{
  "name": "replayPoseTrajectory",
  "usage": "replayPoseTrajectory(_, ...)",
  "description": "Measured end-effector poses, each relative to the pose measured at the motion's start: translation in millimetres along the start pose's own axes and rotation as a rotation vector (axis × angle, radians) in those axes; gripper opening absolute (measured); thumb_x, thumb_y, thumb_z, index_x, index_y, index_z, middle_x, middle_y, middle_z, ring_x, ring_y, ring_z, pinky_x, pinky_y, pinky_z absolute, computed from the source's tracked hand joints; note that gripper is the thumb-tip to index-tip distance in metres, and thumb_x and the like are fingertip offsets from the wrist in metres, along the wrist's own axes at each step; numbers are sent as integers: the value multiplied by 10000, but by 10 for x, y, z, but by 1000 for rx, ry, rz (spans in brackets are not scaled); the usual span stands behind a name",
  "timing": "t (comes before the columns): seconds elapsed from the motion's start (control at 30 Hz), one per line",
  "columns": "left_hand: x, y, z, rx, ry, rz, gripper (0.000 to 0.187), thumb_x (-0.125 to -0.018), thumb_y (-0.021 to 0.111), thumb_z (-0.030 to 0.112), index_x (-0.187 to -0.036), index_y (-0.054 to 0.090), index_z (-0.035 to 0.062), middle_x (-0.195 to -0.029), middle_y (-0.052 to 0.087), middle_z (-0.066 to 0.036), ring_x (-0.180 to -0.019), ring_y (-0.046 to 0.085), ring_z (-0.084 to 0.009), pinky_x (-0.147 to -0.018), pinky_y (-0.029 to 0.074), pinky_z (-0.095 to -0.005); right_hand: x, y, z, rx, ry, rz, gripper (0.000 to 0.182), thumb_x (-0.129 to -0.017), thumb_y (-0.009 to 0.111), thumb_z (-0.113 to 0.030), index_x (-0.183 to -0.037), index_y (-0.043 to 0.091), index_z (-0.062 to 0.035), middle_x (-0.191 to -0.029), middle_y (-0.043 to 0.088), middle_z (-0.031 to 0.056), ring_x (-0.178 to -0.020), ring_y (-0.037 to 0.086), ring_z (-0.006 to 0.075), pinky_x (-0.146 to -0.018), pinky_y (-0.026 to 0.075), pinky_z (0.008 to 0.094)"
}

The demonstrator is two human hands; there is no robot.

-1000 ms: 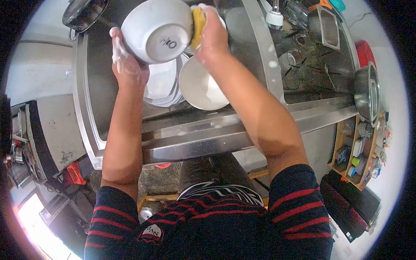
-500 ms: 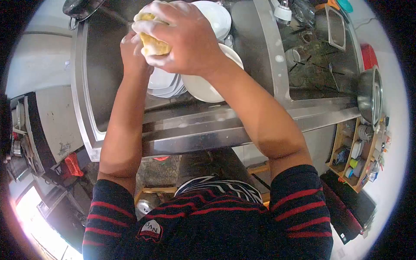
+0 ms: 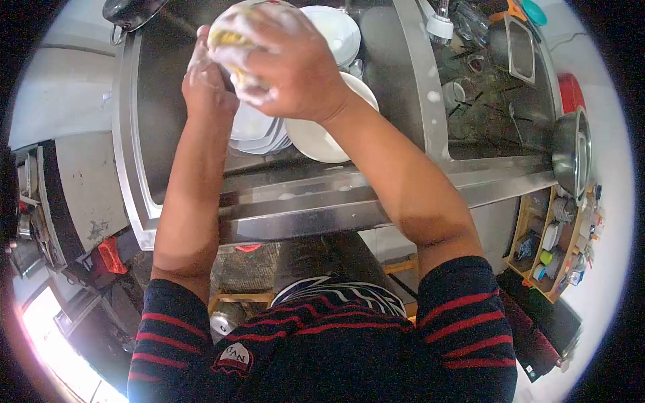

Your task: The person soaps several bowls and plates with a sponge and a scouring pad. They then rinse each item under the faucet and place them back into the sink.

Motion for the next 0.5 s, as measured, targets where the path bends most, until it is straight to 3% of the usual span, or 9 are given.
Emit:
replayPoseTrajectory(0.07,-27,-25,-53,109,-106,-1,428,-872,670,326,-1102,584,-25,-1042,639,-120,-912,628,-268,-811,514,-421,94,81,75,-58,-9,-22,367,-695,676,-146,-1053,655,-63,-1156,577,200,-1105,557,385,-929,434,503)
replayPoseTrajectory(0.17,-29,-9,-124,121,-144,-6,399,-879,664,322,-1088,600,-12,-1035,640,-112,-892,618,-258,-812,503,-413,121,78,159,-110,-3,-20,351,-689,685,-155,-1028,669,-64,-1152,575,205,-1077,567,377,-910,444,488)
replayPoseTrajectory(0.3,-20,-64,-319,9,-140,82,345,-871,676,337,-990,651,14,-948,629,-80,-832,579,-207,-789,487,-376,180,-39,525,-50,268,154,340,-700,667,-102,-1028,637,-18,-1068,590,219,-975,577,391,-842,459,448)
replayPoseTrajectory(0.33,26,-22,-229,-131,-82,63,378,-903,616,356,-1113,612,42,-1033,647,-90,-923,625,-231,-820,502,-397,221,-56,630,-77,369,216,334,-707,663,-96,-1030,633,-16,-1066,588,216,-976,575,397,-838,459,448)
replayPoseTrajectory(0.37,50,4,-173,-131,-83,63,378,-903,616,356,-1113,612,42,-1033,647,-90,-923,625,-231,-820,502,-397,280,-75,723,-103,471,278,327,-715,658,-91,-1032,629,-14,-1064,586,213,-977,572,403,-835,458,448)
replayPoseTrajectory(0.4,71,-14,-88,-321,-76,104,349,-905,611,348,-1074,626,43,-971,655,-73,-856,623,-196,-777,500,-361,297,-57,717,-103,472,278,327,-715,658,-91,-1032,629,-14,-1064,586,213,-977,572,403,-835,458,448)
replayPoseTrajectory(0.43,94,-50,-25,-512,-69,144,323,-907,605,340,-1035,639,45,-910,663,-55,-790,621,-161,-734,499,-326,408,-4,859,-161,649,273,335,-719,656,-97,-1041,624,-13,-1066,589,206,-980,571,403,-839,458,447)
replayPoseTrajectory(0.47,114,-69,-25,-513,-69,143,323,-907,605,340,-1035,639,45,-910,663,-55,-790,621,-161,-734,499,-326,528,57,979,-220,824,266,342,-723,654,-103,-1051,619,-11,-1067,591,200,-983,570,403,-843,458,445)
replayPoseTrajectory(0.5,124,-14,13,-512,2,81,306,-882,644,311,-938,647,11,-799,643,-37,-683,578,-127,-633,469,-289,489,51,933,-219,824,266,342,-723,654,-103,-1051,619,-11,-1067,591,200,-983,570,403,-843,458,445)
Point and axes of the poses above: each hand's wrist, its own x-axis away from the middle knuckle, its own y-axis out of the palm, z = x × y, the point moved 10 cm from there along -x, towards the middle knuckle
